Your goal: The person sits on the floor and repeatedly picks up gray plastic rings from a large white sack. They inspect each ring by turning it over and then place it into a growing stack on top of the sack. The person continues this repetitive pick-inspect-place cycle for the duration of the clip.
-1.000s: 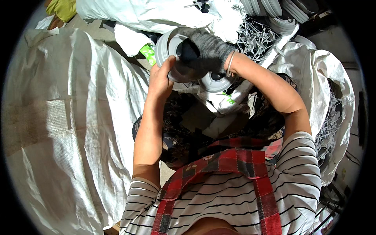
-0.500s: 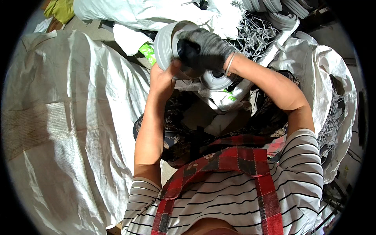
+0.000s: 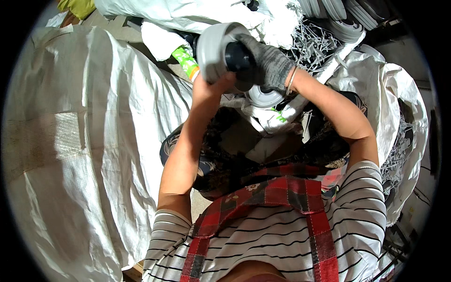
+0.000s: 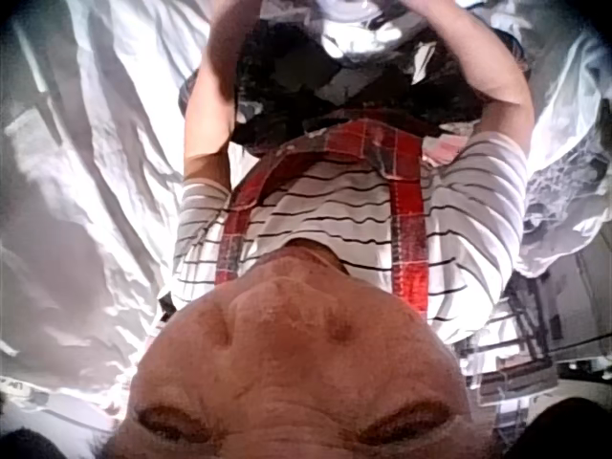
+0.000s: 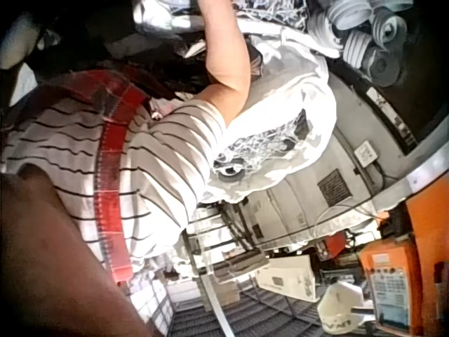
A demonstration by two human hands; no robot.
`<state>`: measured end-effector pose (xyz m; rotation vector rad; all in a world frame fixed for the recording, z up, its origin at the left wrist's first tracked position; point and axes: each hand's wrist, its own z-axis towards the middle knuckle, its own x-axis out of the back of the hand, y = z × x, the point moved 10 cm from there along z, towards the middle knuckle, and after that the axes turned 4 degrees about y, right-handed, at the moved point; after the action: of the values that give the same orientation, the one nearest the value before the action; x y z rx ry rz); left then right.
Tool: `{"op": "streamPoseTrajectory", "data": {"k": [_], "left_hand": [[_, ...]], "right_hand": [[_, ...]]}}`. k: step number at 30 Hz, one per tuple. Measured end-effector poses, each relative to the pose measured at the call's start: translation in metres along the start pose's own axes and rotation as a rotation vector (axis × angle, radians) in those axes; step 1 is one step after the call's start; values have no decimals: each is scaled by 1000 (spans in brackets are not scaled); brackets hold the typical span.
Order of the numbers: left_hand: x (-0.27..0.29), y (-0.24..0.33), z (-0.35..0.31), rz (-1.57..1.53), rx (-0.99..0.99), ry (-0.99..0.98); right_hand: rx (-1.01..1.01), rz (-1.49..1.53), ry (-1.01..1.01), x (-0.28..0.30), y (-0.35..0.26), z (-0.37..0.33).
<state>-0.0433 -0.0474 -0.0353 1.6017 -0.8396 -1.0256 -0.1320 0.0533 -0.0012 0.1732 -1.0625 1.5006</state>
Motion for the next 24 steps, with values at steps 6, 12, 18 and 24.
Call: {"op": "streamPoseTrajectory", "data": {"k": [6,12,18,24], "left_hand": [[-8,-14,-2,-14,112,-20],[-37,16,-27,513,-207,-129],[-88,5,-53,1027,-901,-456],[-91,-57,-45,1269,-690,-670]], "right_hand": [[-533,405,-371,-24,35,-21],[-1300,1529,-10,-35,25,-53],[-1295,869,282,46,141,-73],[-705,-64,80,67,176,-30]]}}
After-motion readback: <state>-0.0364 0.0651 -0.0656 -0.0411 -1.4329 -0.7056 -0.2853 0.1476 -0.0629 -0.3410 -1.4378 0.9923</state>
